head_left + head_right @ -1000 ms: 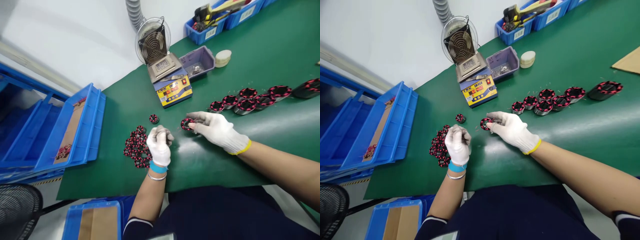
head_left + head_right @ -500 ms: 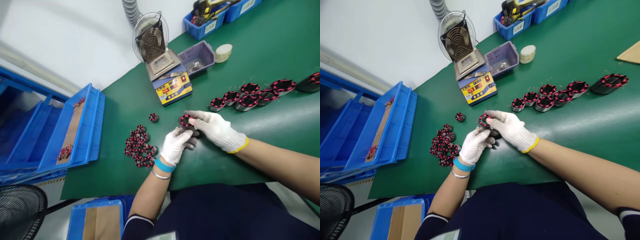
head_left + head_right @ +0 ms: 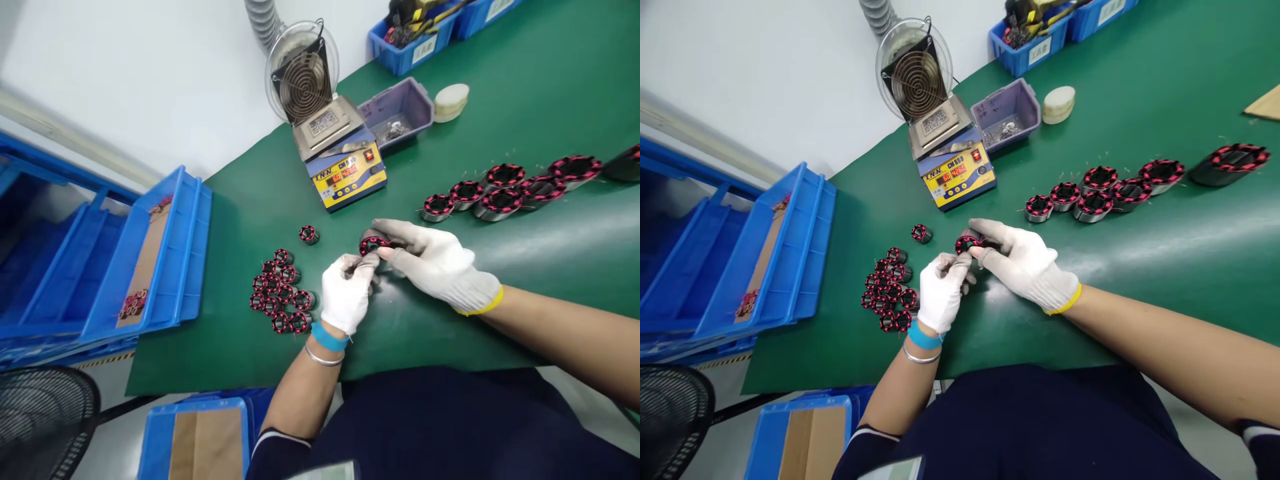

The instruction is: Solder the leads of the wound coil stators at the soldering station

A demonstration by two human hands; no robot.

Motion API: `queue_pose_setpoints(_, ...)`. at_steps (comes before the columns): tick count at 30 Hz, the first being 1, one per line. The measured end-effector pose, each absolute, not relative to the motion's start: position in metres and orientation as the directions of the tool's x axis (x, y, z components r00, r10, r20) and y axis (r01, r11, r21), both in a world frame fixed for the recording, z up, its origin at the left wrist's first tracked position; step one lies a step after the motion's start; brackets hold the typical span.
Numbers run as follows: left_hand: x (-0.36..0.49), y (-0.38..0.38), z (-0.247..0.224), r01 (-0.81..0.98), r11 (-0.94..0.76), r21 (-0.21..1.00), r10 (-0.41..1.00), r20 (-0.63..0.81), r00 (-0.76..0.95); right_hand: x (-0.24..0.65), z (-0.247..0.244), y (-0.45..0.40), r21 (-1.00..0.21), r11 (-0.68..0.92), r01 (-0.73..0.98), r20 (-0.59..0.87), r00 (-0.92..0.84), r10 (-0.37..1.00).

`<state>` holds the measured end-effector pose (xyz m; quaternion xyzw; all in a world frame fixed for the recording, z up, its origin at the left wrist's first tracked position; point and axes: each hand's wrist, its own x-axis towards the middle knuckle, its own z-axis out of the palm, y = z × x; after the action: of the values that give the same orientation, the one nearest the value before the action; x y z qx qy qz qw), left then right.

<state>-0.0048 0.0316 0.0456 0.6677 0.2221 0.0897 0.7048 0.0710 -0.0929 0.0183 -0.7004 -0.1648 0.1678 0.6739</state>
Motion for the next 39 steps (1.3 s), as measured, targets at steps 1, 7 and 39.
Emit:
queue_pose_setpoints(1, -0.006, 0.033, 0.047, 0.167, 0.108, 0.980, 0.407, -0.197, 0.892, 0.070, 0.016, -0.093, -0.998, -0.056, 0.041, 0.011, 0.888, 0.459)
queue_pose_setpoints(7, -0.015, 0.053, 0.059, -0.173, 0.241, 0.955, 0.544, 0.015, 0.839, 0.068, 0.007, -0.094, -0.984, -0.100, 0.147, 0.088, 0.893, 0.441)
queue_pose_setpoints(39, -0.011, 0.013, 0.031, -0.026, -0.755, 0.655, 0.250, 0.323, 0.913, 0.277, 0.167, 0.021, -0.252, -0.784, 0.568, 0.264, 0.819, 0.509)
